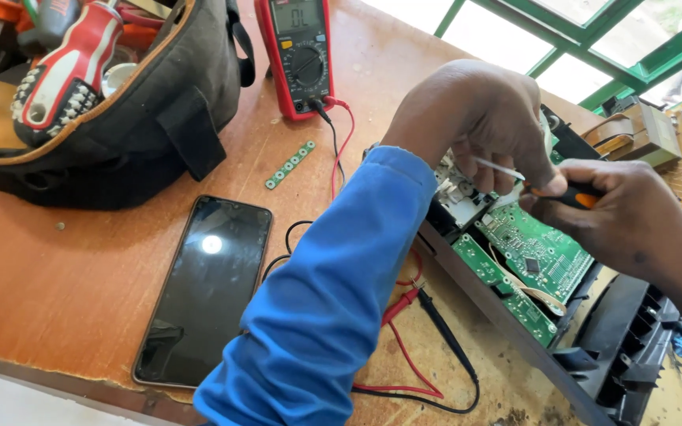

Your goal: A person is repairing an electronic device, using a screwdriver to manipulate and probe components on the internal circuit board.

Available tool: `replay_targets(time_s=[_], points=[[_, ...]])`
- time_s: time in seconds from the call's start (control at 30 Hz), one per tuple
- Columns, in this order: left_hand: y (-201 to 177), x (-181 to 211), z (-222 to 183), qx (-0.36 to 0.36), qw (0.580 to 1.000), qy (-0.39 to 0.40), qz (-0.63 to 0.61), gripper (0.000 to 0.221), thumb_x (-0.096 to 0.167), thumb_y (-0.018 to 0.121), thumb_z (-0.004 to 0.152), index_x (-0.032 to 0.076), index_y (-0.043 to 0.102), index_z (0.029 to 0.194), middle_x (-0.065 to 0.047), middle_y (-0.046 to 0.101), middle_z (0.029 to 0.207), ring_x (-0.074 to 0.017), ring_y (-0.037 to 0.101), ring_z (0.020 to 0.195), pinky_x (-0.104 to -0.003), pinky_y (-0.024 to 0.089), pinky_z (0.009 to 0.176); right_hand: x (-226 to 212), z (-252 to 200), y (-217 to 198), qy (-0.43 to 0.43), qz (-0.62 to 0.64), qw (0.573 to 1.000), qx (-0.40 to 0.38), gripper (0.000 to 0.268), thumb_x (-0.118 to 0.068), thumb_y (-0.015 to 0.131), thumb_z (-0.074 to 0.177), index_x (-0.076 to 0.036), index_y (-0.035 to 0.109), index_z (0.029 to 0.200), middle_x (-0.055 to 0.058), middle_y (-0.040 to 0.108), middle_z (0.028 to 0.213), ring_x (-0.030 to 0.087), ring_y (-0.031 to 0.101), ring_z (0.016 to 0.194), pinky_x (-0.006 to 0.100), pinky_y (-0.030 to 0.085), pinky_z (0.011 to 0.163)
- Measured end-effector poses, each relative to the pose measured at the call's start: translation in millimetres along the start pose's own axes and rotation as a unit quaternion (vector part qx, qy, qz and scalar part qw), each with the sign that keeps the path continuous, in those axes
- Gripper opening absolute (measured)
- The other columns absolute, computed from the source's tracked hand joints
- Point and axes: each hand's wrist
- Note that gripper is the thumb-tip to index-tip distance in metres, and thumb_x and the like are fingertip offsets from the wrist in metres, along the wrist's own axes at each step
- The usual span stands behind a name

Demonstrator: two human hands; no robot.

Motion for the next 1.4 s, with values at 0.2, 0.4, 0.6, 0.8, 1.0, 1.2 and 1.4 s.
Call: replay_targets(time_s=[0.2, 0.4, 0.6, 0.8, 1.0, 1.2, 1.4], points=[[4.7, 4.9, 1.8, 0.056, 0.997, 0.035, -0.036, 0.01, 0.008, 0.068, 0.096, 0.01, 0.077, 0.096, 0.0, 0.076, 0.071, -0.0044, 0.059, 0.051, -0.017, 0.046, 0.047, 5.1, -0.9, -3.2, 0.004, 0.021, 0.999, 0.045, 0.025, -0.032, 0.083, 0.089, -0.01, 0.082, 0.1, 0.011, 0.063, 0.056, 0.021, 0.045, 0.046, 0.035, 0.034, 0.048], [-3.7, -10.2, 1.4, 0.062, 0.995, 0.044, -0.059, 0.018, 0.015, 0.058, 0.104, 0.012, 0.076, 0.1, 0.0, 0.067, 0.065, -0.0064, 0.051, 0.05, -0.021, 0.043, 0.046, -2.0, -4.3, -9.5, 0.034, 0.129, 0.99, 0.037, 0.016, -0.016, 0.082, 0.089, -0.002, 0.082, 0.094, 0.015, 0.074, 0.069, 0.024, 0.062, 0.059, 0.035, 0.046, 0.06], [-10.9, -33.6, 2.8, 0.056, 0.973, 0.114, -0.193, 0.026, 0.014, 0.056, 0.101, 0.002, 0.079, 0.095, -0.005, 0.058, 0.057, -0.0116, 0.045, 0.045, -0.023, 0.037, 0.045, 47.7, 25.9, -3.5, 0.058, 0.417, 0.907, -0.018, 0.018, -0.003, 0.078, 0.088, 0.003, 0.073, 0.104, 0.014, 0.063, 0.076, 0.021, 0.056, 0.058, 0.027, 0.045, 0.051], [-11.2, -37.0, 21.5, 0.131, 0.956, 0.12, -0.234, 0.031, 0.015, 0.044, 0.106, 0.006, 0.07, 0.092, -0.008, 0.079, 0.075, -0.014, 0.074, 0.057, -0.024, 0.058, 0.051, 14.4, -0.7, 0.8, -0.002, 0.178, 0.983, -0.037, 0.009, -0.005, 0.078, 0.089, 0.001, 0.082, 0.094, 0.016, 0.08, 0.074, 0.025, 0.069, 0.057, 0.032, 0.059, 0.057], [7.9, -13.6, 38.2, 0.113, 0.978, 0.034, -0.171, 0.038, 0.013, 0.042, 0.1, 0.003, 0.078, 0.099, -0.009, 0.086, 0.092, -0.0169, 0.085, 0.081, -0.028, 0.07, 0.072, 11.9, -4.9, 36.6, -0.307, 0.009, 0.949, 0.069, 0.012, -0.024, 0.073, 0.091, -0.013, 0.076, 0.095, 0.0, 0.076, 0.085, 0.015, 0.07, 0.063, 0.032, 0.055, 0.06], [9.9, -5.6, 31.1, 0.132, 0.981, -0.007, -0.142, 0.027, 0.018, 0.055, 0.097, 0.01, 0.079, 0.087, -0.004, 0.085, 0.082, -0.0101, 0.082, 0.071, -0.022, 0.07, 0.066, 14.4, -2.5, 46.7, -0.287, 0.003, 0.953, 0.095, 0.01, -0.026, 0.074, 0.092, -0.017, 0.077, 0.095, -0.002, 0.076, 0.086, 0.017, 0.064, 0.062, 0.033, 0.05, 0.053], [9.4, -6.2, 29.4, 0.113, 0.982, 0.002, -0.15, 0.028, 0.018, 0.055, 0.098, 0.01, 0.076, 0.081, -0.004, 0.086, 0.084, -0.0117, 0.081, 0.073, -0.024, 0.068, 0.07, 13.3, -2.0, 49.8, -0.247, -0.014, 0.965, 0.083, 0.015, -0.031, 0.077, 0.088, -0.018, 0.081, 0.095, 0.0, 0.08, 0.086, 0.016, 0.07, 0.067, 0.035, 0.055, 0.065]])
Point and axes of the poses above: each hand's wrist, its own z-axis towards the middle knuckle, its own y-axis out of the palm, x = y × z
